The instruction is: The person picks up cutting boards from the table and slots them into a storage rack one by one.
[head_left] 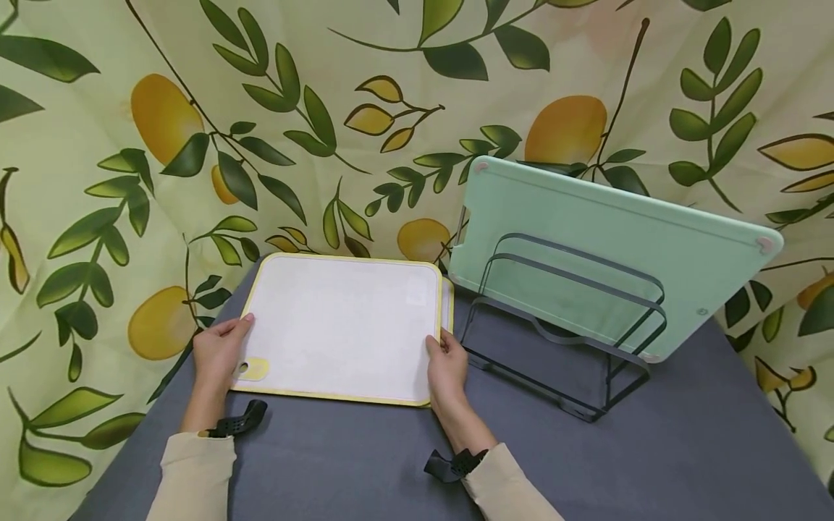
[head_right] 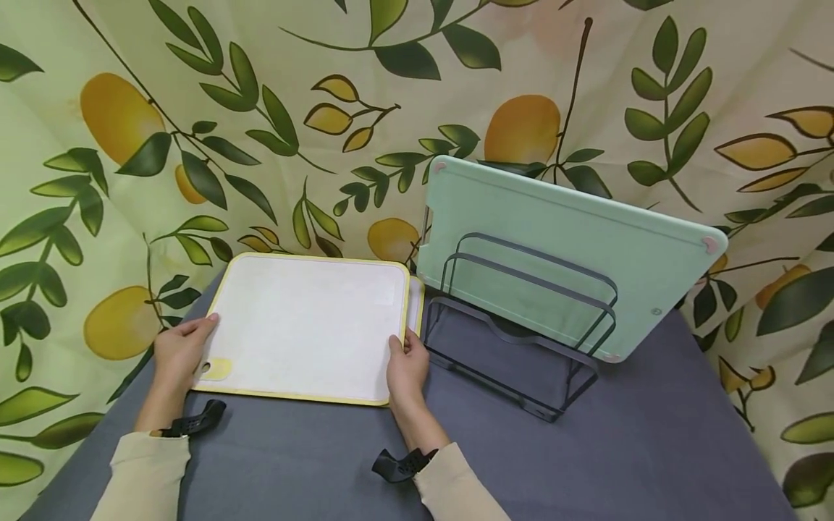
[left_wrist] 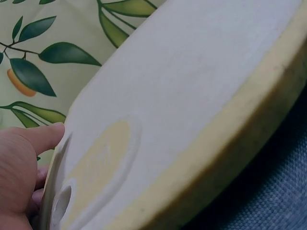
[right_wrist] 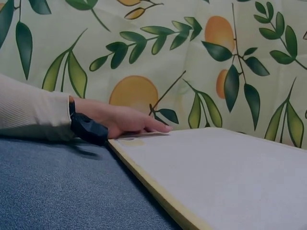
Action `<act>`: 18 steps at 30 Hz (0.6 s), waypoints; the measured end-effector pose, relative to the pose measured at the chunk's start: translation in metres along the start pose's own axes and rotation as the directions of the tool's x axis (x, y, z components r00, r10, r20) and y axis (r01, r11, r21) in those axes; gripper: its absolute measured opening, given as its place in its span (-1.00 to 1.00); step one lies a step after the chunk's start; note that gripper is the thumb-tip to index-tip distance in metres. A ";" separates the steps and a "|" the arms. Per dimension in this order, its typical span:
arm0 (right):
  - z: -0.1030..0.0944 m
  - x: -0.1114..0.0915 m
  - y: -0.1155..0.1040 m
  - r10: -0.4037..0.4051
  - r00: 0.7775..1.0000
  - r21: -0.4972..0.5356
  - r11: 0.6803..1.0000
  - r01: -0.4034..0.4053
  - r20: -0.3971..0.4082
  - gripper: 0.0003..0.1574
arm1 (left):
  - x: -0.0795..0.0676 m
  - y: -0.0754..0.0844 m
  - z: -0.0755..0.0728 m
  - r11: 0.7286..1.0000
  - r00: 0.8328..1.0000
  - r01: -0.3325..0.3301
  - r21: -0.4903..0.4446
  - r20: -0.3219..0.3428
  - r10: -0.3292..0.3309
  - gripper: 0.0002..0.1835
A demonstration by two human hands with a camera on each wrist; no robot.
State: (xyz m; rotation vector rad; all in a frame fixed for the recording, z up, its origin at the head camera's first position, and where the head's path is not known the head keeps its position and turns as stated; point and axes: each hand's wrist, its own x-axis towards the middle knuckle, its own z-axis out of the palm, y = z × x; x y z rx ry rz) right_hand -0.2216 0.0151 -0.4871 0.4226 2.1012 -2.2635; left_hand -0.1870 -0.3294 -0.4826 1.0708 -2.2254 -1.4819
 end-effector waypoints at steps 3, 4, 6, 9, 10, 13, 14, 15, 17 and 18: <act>0.000 0.000 0.000 0.001 1.000 0.002 1.000 -0.001 0.008 -0.44 | -0.001 0.000 -0.001 1.000 1.000 -0.001 0.002 0.000 0.001 -0.18; 0.000 0.000 0.000 -0.002 1.000 0.003 1.000 0.002 0.009 -0.44 | -0.001 0.000 -0.001 1.000 1.000 -0.003 0.005 0.001 0.003 -0.19; 0.000 0.001 0.000 -0.002 1.000 0.005 1.000 0.002 0.009 -0.45 | 0.000 0.001 -0.001 1.000 1.000 -0.012 0.011 0.006 0.012 -0.18; 0.000 0.000 0.000 0.002 1.000 0.004 1.000 -0.002 0.009 -0.45 | 0.000 0.001 0.000 1.000 1.000 -0.013 0.022 0.011 0.013 -0.17; 0.000 0.000 0.000 0.006 1.000 0.003 1.000 -0.006 0.010 -0.44 | 0.001 0.001 -0.001 1.000 1.000 -0.014 0.025 0.013 0.014 -0.17; 0.000 0.000 0.001 0.010 1.000 0.008 1.000 -0.011 0.022 -0.44 | 0.001 0.001 -0.001 0.999 1.000 -0.017 0.035 0.014 0.017 -0.16; 0.000 0.000 0.001 0.009 1.000 0.010 1.000 -0.010 0.027 -0.44 | 0.001 0.001 -0.001 0.999 1.000 -0.018 0.038 0.014 0.018 -0.16; -0.001 0.000 0.001 0.008 0.999 0.011 1.000 -0.008 0.031 -0.44 | 0.001 0.001 -0.001 0.999 1.000 -0.016 0.042 0.013 0.015 -0.17; -0.001 -0.001 0.002 0.004 0.999 0.018 1.000 -0.004 0.038 -0.44 | 0.001 0.001 -0.001 0.999 1.000 -0.016 0.044 0.015 0.015 -0.17; -0.002 -0.001 0.002 0.002 0.999 0.018 1.000 -0.003 0.040 -0.43 | 0.001 0.001 -0.001 0.999 1.000 -0.012 0.046 0.014 0.011 -0.18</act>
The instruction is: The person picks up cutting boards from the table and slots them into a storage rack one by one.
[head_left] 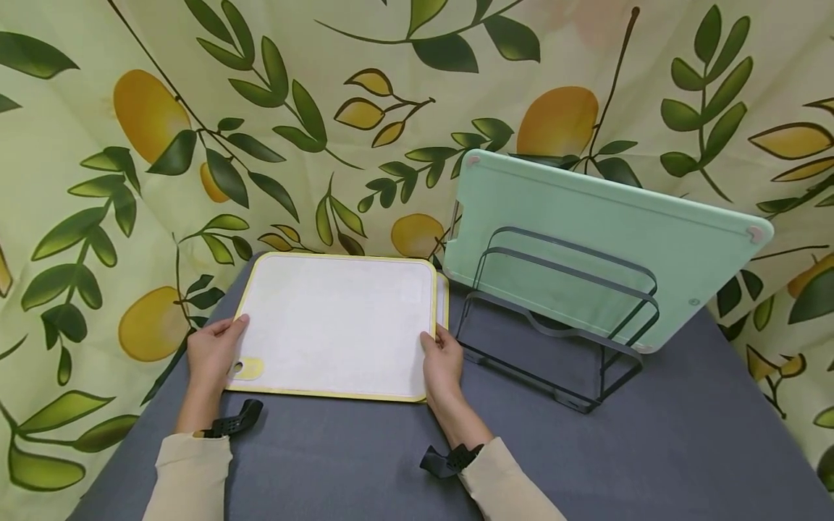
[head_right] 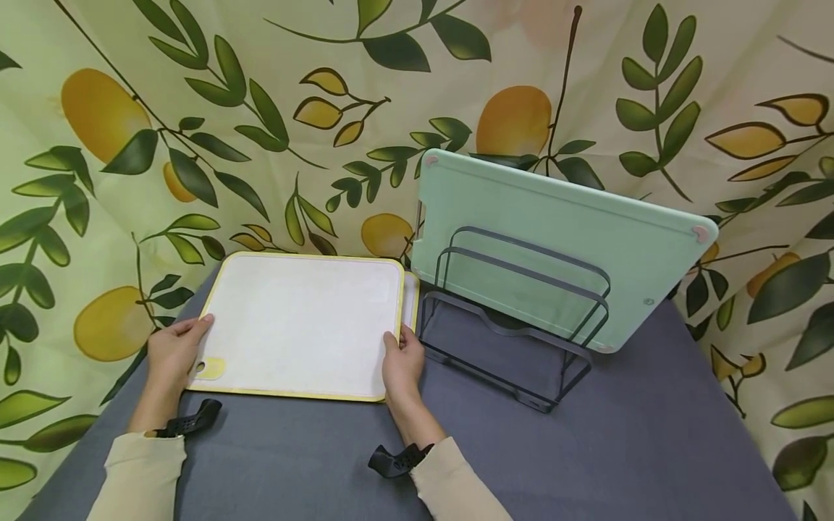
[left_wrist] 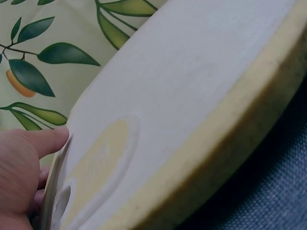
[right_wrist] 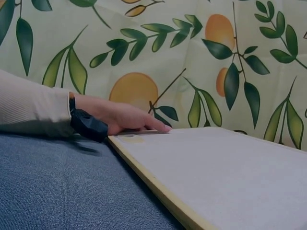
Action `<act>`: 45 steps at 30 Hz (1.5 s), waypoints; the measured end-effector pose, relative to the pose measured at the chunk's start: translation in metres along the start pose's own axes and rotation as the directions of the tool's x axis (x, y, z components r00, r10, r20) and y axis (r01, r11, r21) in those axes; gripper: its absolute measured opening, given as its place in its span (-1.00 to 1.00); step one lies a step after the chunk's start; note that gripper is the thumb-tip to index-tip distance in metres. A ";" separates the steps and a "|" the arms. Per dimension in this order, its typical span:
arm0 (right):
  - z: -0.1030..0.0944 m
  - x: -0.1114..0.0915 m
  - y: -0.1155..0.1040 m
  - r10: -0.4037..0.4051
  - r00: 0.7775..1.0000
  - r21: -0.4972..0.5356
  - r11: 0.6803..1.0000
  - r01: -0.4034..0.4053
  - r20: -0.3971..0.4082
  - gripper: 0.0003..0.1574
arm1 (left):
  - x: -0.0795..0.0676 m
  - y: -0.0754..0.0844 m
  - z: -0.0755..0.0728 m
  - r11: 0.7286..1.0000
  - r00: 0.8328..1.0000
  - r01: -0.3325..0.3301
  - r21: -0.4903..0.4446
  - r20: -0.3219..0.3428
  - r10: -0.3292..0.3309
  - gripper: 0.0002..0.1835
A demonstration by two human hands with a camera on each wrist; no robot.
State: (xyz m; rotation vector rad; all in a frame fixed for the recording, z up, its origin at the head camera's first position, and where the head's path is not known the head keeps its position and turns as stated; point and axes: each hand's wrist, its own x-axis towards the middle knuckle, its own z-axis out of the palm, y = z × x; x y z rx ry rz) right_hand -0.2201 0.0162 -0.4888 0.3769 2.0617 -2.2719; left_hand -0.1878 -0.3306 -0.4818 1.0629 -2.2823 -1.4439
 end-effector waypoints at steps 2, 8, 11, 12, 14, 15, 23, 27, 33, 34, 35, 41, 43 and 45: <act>0.000 0.000 0.000 -0.004 1.000 0.001 1.000 0.004 0.003 -0.43 | 0.000 0.001 0.000 1.000 1.000 0.001 0.000 0.001 -0.001 -0.18; -0.001 0.000 -0.001 -0.016 1.000 0.013 1.000 0.016 -0.006 -0.43 | 0.000 0.003 0.001 1.000 1.000 -0.007 0.002 0.005 0.007 -0.19; -0.001 0.001 0.000 -0.017 1.000 0.029 0.999 0.017 -0.004 -0.42 | 0.000 0.003 0.001 1.000 1.000 -0.011 0.001 0.009 0.011 -0.19; -0.002 0.001 0.000 -0.017 1.000 0.033 0.999 0.017 -0.002 -0.42 | -0.001 0.003 0.001 1.000 1.000 -0.008 0.000 0.010 0.008 -0.20; -0.003 0.001 0.001 -0.016 1.000 0.038 0.999 0.016 0.003 -0.41 | -0.001 0.003 0.001 1.000 1.000 -0.002 -0.002 0.012 0.002 -0.21; -0.003 0.002 0.001 -0.012 1.000 0.040 0.999 0.012 0.006 -0.41 | -0.001 0.003 0.001 1.000 1.000 0.003 -0.002 0.013 -0.003 -0.21; -0.008 0.004 0.001 0.024 0.999 0.063 0.998 -0.026 0.036 -0.40 | 0.000 0.001 0.004 0.999 0.999 0.032 -0.028 0.021 -0.031 -0.21; -0.012 0.005 -0.001 0.034 0.998 0.067 0.997 -0.038 0.059 -0.40 | -0.001 0.001 0.005 0.998 0.999 0.046 -0.049 0.028 -0.044 -0.21; -0.017 0.004 -0.005 0.050 0.996 0.071 0.996 -0.055 0.076 -0.36 | -0.001 0.005 0.007 0.998 0.998 0.028 -0.064 0.050 -0.024 -0.18; -0.017 0.004 -0.006 0.050 0.996 0.072 0.996 -0.055 0.080 -0.36 | -0.002 0.006 0.007 0.997 0.998 0.031 -0.065 0.051 -0.027 -0.18; -0.017 0.003 -0.007 0.052 0.995 0.072 0.996 -0.058 0.083 -0.35 | -0.002 0.006 0.006 0.997 0.998 0.039 -0.067 0.050 -0.036 -0.19; -0.012 0.000 -0.014 0.048 0.993 0.065 0.996 -0.055 0.109 -0.35 | -0.004 0.010 -0.003 0.995 0.997 0.075 -0.061 0.039 -0.073 -0.19; -0.010 -0.001 -0.016 0.047 0.993 0.071 0.996 -0.055 0.111 -0.35 | -0.004 0.011 -0.006 0.994 0.996 0.085 -0.062 0.043 -0.083 -0.18; -0.009 -0.001 -0.018 0.047 0.993 0.076 0.996 -0.056 0.109 -0.36 | -0.004 0.011 -0.007 0.993 0.995 0.097 -0.065 0.042 -0.094 -0.18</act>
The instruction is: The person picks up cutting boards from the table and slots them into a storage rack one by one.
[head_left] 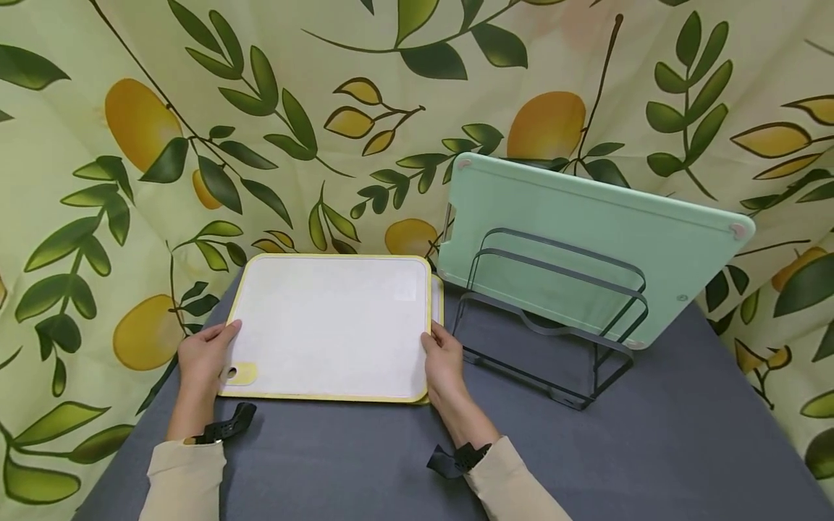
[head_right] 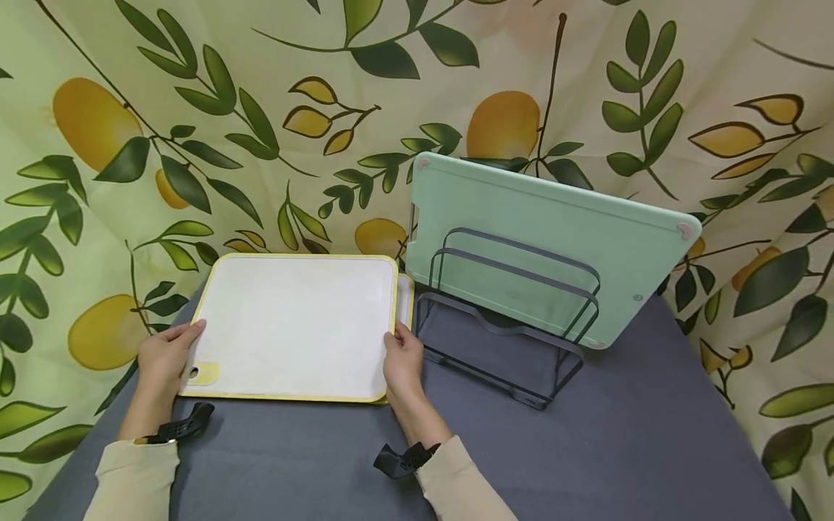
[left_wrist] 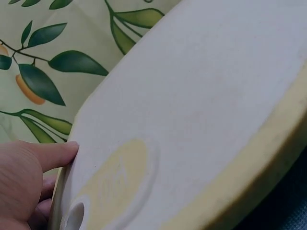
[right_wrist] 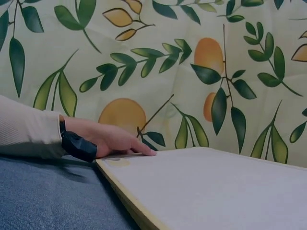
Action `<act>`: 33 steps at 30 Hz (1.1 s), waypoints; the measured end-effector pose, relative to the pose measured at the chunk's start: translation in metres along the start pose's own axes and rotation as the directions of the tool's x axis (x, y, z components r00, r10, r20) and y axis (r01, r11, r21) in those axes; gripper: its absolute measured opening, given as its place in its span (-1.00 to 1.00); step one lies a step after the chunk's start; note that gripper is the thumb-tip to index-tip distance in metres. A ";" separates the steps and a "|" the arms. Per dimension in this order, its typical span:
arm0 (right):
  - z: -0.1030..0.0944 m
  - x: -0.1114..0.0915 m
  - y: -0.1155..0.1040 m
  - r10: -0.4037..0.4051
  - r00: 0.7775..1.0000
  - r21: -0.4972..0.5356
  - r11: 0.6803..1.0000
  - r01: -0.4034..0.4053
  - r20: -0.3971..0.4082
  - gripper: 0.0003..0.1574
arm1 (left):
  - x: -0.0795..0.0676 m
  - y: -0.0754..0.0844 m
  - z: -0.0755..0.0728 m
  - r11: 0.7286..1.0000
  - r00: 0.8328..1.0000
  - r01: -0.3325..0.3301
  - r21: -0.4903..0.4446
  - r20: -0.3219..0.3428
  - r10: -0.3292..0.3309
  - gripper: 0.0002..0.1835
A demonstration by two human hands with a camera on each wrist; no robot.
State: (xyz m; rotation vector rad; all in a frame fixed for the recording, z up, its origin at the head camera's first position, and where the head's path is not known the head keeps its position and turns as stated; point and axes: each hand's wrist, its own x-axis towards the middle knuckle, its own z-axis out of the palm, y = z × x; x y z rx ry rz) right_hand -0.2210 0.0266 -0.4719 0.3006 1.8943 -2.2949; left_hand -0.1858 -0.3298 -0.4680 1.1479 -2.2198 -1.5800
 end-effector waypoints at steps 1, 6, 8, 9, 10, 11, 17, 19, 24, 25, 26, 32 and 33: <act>0.000 -0.001 -0.001 -0.001 1.000 0.001 1.000 0.001 0.001 -0.36 | 0.000 0.000 -0.001 1.000 1.000 0.006 0.001 0.000 -0.006 -0.18; 0.000 -0.003 -0.006 -0.002 1.000 -0.014 1.000 0.002 -0.006 -0.37 | 0.000 0.002 -0.002 1.000 1.000 0.023 -0.008 0.003 -0.023 -0.15; -0.001 -0.005 -0.008 -0.006 1.000 -0.019 1.000 0.006 -0.004 -0.38 | -0.001 0.003 -0.003 1.000 1.000 0.024 -0.009 0.005 -0.024 -0.14; -0.001 -0.005 -0.008 -0.008 1.000 -0.020 1.000 0.008 -0.002 -0.38 | -0.002 0.004 -0.004 1.000 1.000 0.023 -0.007 0.005 -0.023 -0.15; -0.001 -0.006 -0.010 -0.007 1.000 -0.021 1.000 0.007 -0.001 -0.39 | -0.002 0.005 -0.004 1.000 1.000 0.022 -0.008 0.004 -0.022 -0.15; -0.001 -0.006 -0.010 -0.008 1.000 -0.020 1.000 0.008 0.001 -0.40 | -0.003 0.006 -0.005 1.000 1.000 0.022 -0.010 0.005 -0.022 -0.15; -0.002 -0.007 -0.016 -0.022 1.000 -0.032 0.999 0.022 0.014 -0.40 | -0.005 0.014 -0.010 0.998 1.000 0.013 -0.065 -0.008 -0.013 -0.17; -0.002 -0.007 -0.019 -0.029 1.000 -0.033 0.999 0.030 0.011 -0.40 | -0.007 0.017 -0.010 0.996 1.000 0.004 -0.085 -0.013 -0.005 -0.18; -0.001 -0.010 -0.024 -0.012 1.000 -0.023 1.000 0.013 0.010 -0.43 | -0.012 0.019 -0.015 0.994 1.000 0.000 -0.112 -0.019 -0.002 -0.20; -0.001 -0.011 -0.024 -0.010 1.000 -0.021 1.000 0.010 0.013 -0.43 | -0.013 0.020 -0.016 0.993 1.000 0.003 -0.114 -0.019 -0.005 -0.19; -0.001 -0.011 -0.024 -0.009 1.000 -0.022 1.000 0.010 0.018 -0.44 | -0.014 0.020 -0.018 0.993 1.000 0.008 -0.118 -0.016 -0.010 -0.18; -0.003 -0.012 -0.028 -0.032 0.999 -0.010 0.999 0.032 0.012 -0.43 | -0.016 0.026 -0.019 0.993 1.000 0.003 -0.118 -0.003 -0.003 -0.16; -0.004 -0.012 -0.029 -0.033 0.999 -0.005 0.999 0.033 0.007 -0.43 | -0.016 0.028 -0.018 0.994 1.000 -0.001 -0.112 -0.005 0.001 -0.17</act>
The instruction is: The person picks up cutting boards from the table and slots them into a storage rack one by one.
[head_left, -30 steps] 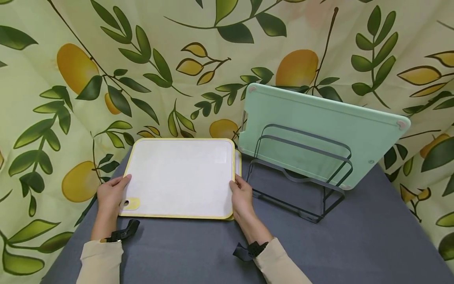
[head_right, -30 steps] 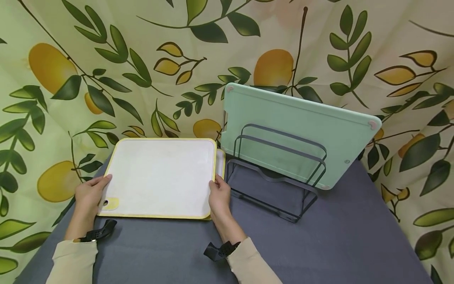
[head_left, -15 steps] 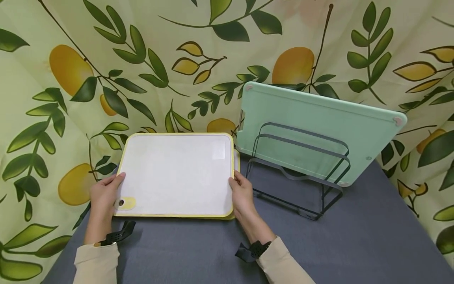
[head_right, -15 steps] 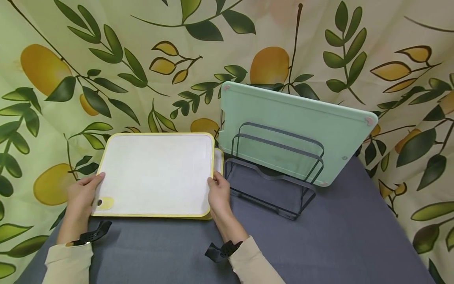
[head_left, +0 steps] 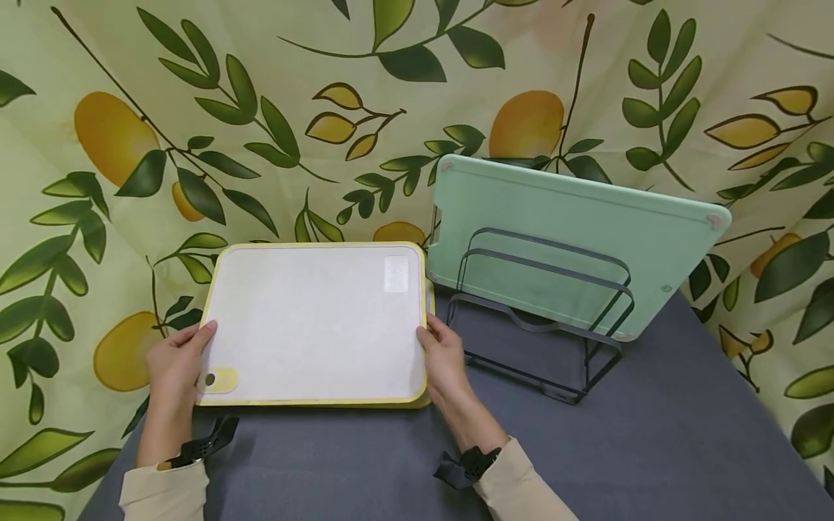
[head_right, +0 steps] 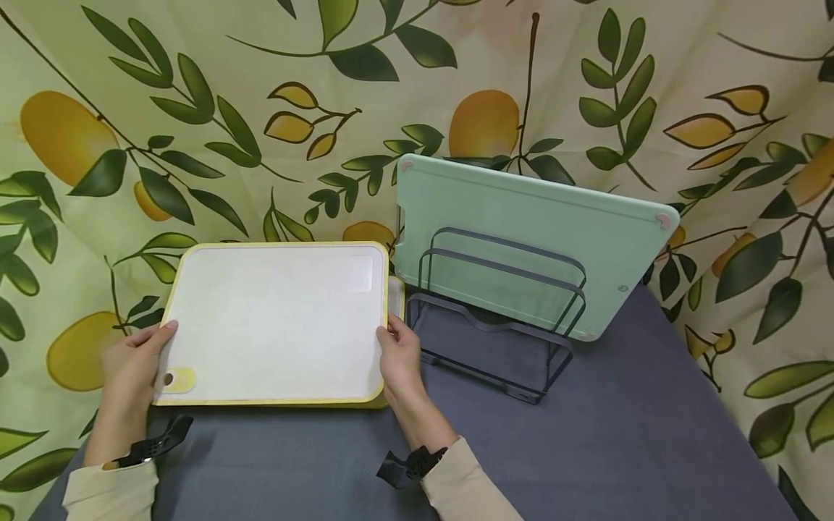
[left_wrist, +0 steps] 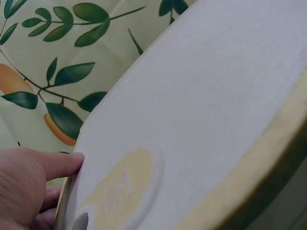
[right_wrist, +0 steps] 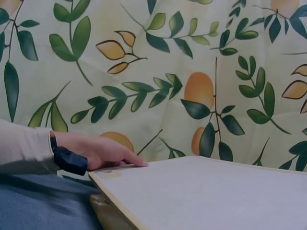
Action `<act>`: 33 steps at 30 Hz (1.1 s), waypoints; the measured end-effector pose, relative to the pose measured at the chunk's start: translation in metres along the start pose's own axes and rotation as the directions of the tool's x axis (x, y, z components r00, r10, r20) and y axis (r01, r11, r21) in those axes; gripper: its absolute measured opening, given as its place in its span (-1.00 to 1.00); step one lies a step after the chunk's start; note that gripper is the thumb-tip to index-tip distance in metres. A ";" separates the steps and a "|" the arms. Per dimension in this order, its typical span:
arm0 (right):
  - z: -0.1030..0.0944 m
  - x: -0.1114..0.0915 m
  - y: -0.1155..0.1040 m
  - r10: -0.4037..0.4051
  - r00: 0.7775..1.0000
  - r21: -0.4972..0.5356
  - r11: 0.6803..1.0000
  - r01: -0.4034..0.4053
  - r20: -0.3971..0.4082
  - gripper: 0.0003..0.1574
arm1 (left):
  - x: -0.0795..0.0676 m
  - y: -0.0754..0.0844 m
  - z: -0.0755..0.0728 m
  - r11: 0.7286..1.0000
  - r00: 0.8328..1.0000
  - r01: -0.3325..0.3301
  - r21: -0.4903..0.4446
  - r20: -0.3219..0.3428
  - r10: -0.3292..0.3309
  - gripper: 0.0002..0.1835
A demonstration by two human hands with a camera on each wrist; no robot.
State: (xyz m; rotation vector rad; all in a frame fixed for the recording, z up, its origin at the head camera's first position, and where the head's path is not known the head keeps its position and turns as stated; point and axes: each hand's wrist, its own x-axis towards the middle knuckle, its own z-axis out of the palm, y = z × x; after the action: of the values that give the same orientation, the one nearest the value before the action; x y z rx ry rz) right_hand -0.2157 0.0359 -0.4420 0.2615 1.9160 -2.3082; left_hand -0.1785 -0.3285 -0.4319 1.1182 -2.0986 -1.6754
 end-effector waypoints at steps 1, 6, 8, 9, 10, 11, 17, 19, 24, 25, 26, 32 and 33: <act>0.000 0.000 -0.001 -0.002 1.000 0.002 1.000 0.002 0.003 -0.43 | 0.000 0.001 -0.001 1.000 1.000 -0.003 -0.001 -0.002 0.003 -0.17; -0.002 -0.003 -0.005 0.004 1.000 0.019 1.000 -0.005 0.020 -0.43 | -0.002 0.005 -0.002 1.000 1.000 -0.013 -0.006 -0.008 0.013 -0.18; -0.003 -0.004 -0.006 0.010 0.999 0.030 0.999 -0.011 0.033 -0.42 | -0.003 0.007 -0.003 1.000 1.000 -0.015 -0.010 -0.011 0.015 -0.19; -0.004 -0.005 -0.007 0.012 0.999 0.036 0.999 -0.014 0.039 -0.41 | -0.004 0.008 -0.003 1.000 1.000 -0.017 -0.011 -0.015 0.017 -0.20; -0.004 -0.005 -0.008 0.015 0.999 0.041 0.999 -0.017 0.043 -0.40 | -0.004 0.008 -0.004 1.000 1.000 -0.018 -0.016 -0.017 0.018 -0.21; -0.004 -0.005 -0.009 0.015 0.999 0.041 0.999 -0.017 0.046 -0.39 | -0.005 0.009 -0.004 1.000 1.000 -0.020 -0.019 -0.017 0.019 -0.20; -0.004 -0.006 -0.013 0.010 0.999 0.036 0.999 -0.012 0.044 -0.37 | -0.006 0.013 -0.005 0.999 1.000 -0.003 -0.043 -0.017 0.002 -0.18; -0.004 -0.006 -0.014 0.011 0.999 0.037 0.999 -0.013 0.045 -0.37 | -0.007 0.014 -0.005 0.999 1.000 0.000 -0.053 -0.023 -0.002 -0.19; -0.004 -0.006 -0.016 0.015 0.999 0.035 0.999 -0.016 0.048 -0.39 | -0.008 0.015 -0.005 0.996 0.999 -0.016 -0.088 -0.030 0.013 -0.18; -0.005 -0.006 -0.016 0.013 0.999 0.034 0.999 -0.015 0.050 -0.39 | -0.008 0.015 -0.005 0.996 1.000 -0.015 -0.094 -0.029 0.012 -0.18; -0.005 -0.006 -0.017 0.012 0.999 0.034 0.999 -0.014 0.052 -0.39 | -0.008 0.015 -0.005 0.995 1.000 -0.012 -0.102 -0.029 0.009 -0.18; -0.006 -0.006 -0.020 -0.002 0.997 0.026 1.000 0.000 0.073 -0.38 | -0.009 0.017 -0.007 0.994 1.000 -0.001 -0.107 -0.030 -0.002 -0.15; -0.006 -0.007 -0.020 -0.003 0.997 0.022 1.000 0.001 0.075 -0.38 | -0.010 0.017 -0.007 0.994 0.999 0.001 -0.113 -0.034 -0.004 -0.15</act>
State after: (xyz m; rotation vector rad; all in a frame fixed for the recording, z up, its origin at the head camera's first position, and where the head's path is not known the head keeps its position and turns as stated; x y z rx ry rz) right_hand -0.2128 0.0458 -0.4225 0.1722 1.8579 -2.3064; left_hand -0.1749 -0.3264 -0.4112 1.1073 -1.9568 -1.7398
